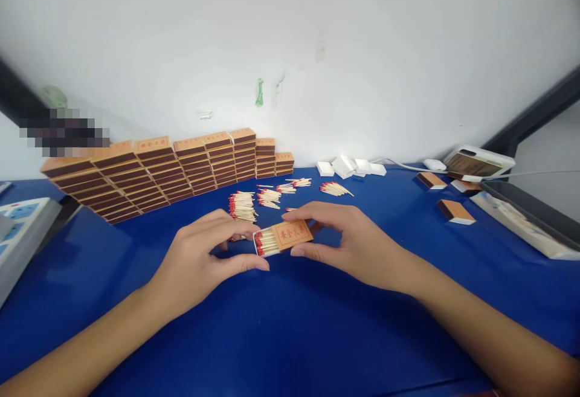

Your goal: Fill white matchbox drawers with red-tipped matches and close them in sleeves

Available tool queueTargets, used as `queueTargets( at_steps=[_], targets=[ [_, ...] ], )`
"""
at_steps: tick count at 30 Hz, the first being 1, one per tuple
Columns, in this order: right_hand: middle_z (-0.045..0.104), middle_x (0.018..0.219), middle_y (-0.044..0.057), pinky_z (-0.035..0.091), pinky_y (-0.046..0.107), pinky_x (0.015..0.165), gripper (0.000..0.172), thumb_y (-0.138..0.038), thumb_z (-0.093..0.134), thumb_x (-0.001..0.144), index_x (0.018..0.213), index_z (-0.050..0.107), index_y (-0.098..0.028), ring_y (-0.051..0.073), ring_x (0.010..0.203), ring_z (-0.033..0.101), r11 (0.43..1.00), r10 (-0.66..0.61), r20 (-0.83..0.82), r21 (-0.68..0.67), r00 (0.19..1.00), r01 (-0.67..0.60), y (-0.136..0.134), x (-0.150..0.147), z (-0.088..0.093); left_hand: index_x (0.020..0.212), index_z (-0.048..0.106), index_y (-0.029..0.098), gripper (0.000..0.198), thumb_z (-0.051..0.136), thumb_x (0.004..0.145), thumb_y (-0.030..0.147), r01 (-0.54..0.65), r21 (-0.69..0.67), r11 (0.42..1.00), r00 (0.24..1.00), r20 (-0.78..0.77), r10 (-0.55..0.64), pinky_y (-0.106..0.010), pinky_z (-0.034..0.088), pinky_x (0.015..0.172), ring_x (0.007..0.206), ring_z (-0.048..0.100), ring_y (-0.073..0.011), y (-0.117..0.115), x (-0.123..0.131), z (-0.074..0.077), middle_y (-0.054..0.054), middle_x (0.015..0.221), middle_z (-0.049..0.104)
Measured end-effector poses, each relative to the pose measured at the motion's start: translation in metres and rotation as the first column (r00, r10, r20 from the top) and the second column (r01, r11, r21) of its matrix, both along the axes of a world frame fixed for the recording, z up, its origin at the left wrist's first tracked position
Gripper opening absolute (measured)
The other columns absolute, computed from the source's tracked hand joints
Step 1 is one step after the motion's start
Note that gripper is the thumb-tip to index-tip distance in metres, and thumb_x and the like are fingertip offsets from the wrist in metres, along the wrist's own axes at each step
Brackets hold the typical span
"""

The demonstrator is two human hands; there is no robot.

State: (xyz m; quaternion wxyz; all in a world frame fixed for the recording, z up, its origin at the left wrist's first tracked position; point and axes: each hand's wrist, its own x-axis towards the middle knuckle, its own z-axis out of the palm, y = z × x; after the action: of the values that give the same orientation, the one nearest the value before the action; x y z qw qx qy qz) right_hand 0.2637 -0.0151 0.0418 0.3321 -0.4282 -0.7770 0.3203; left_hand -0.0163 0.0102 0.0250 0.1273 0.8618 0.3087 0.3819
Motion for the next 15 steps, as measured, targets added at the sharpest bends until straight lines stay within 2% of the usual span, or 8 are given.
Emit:
queueTargets(
  at_steps=[3, 6, 8, 11, 15],
  targets=[
    [0.073, 0.138, 0.006, 0.062, 0.048, 0.104, 0.043, -0.044, 0.076, 0.097, 0.137, 0.07, -0.031, 0.027, 0.119, 0.072, 0.982, -0.019, -0.196, -0.188, 0.981, -0.019, -0.012, -0.015, -0.005, 0.112, 0.08, 0.028, 0.036, 0.084, 0.088, 0.055, -0.021, -0.009, 1.0, 1.0, 0.004, 0.021, -0.027, 0.056, 0.065, 0.073, 0.064, -0.013, -0.002, 0.002, -0.001, 0.0, 0.091, 0.076],
    [0.063, 0.153, 0.006, 0.057, 0.051, 0.114, 0.056, -0.05, 0.069, 0.102, 0.155, 0.054, -0.037, 0.028, 0.134, 0.065, 0.941, -0.042, -0.361, -0.327, 0.932, -0.085, -0.029, -0.031, -0.008, 0.112, 0.079, 0.029, 0.037, 0.083, 0.088, 0.056, -0.031, -0.02, 0.999, 0.999, 0.043, 0.032, -0.026, 0.056, 0.064, 0.072, 0.064, -0.012, -0.007, 0.006, 0.001, 0.002, 0.091, 0.077],
    [0.058, 0.16, 0.006, 0.05, 0.053, 0.122, 0.064, -0.054, 0.064, 0.105, 0.163, 0.042, -0.039, 0.029, 0.145, 0.057, 0.92, -0.009, -0.391, -0.365, 0.92, -0.146, -0.039, -0.039, -0.008, 0.118, 0.076, 0.029, 0.044, 0.083, 0.086, 0.059, -0.022, -0.029, 0.999, 0.997, 0.067, 0.024, -0.025, 0.056, 0.062, 0.072, 0.066, -0.0124, -0.011, 0.009, 0.003, 0.002, 0.088, 0.076],
    [0.05, 0.167, 0.006, 0.038, 0.056, 0.13, 0.067, -0.056, 0.058, 0.107, 0.168, 0.035, -0.039, 0.029, 0.157, 0.043, 0.898, 0.041, -0.398, -0.387, 0.916, -0.208, -0.044, -0.041, -0.006, 0.128, 0.072, 0.03, 0.061, 0.087, 0.079, 0.063, -0.004, -0.011, 1.0, 0.997, 0.073, 0.005, -0.025, 0.056, 0.062, 0.075, 0.066, -0.0135, -0.014, 0.01, 0.003, 0.003, 0.086, 0.074],
    [0.037, 0.176, 0.003, 0.033, 0.057, 0.132, 0.075, -0.055, 0.062, 0.106, 0.172, 0.027, -0.043, 0.03, 0.162, 0.034, 0.87, 0.073, -0.376, -0.429, 0.924, -0.244, -0.043, -0.034, -0.005, 0.125, 0.071, 0.031, 0.059, 0.089, 0.077, 0.06, 0.013, -0.007, 1.0, 0.997, 0.077, -0.012, -0.025, 0.055, 0.064, 0.073, 0.064, -0.0127, -0.014, 0.009, 0.001, 0.004, 0.085, 0.072]
  ],
)
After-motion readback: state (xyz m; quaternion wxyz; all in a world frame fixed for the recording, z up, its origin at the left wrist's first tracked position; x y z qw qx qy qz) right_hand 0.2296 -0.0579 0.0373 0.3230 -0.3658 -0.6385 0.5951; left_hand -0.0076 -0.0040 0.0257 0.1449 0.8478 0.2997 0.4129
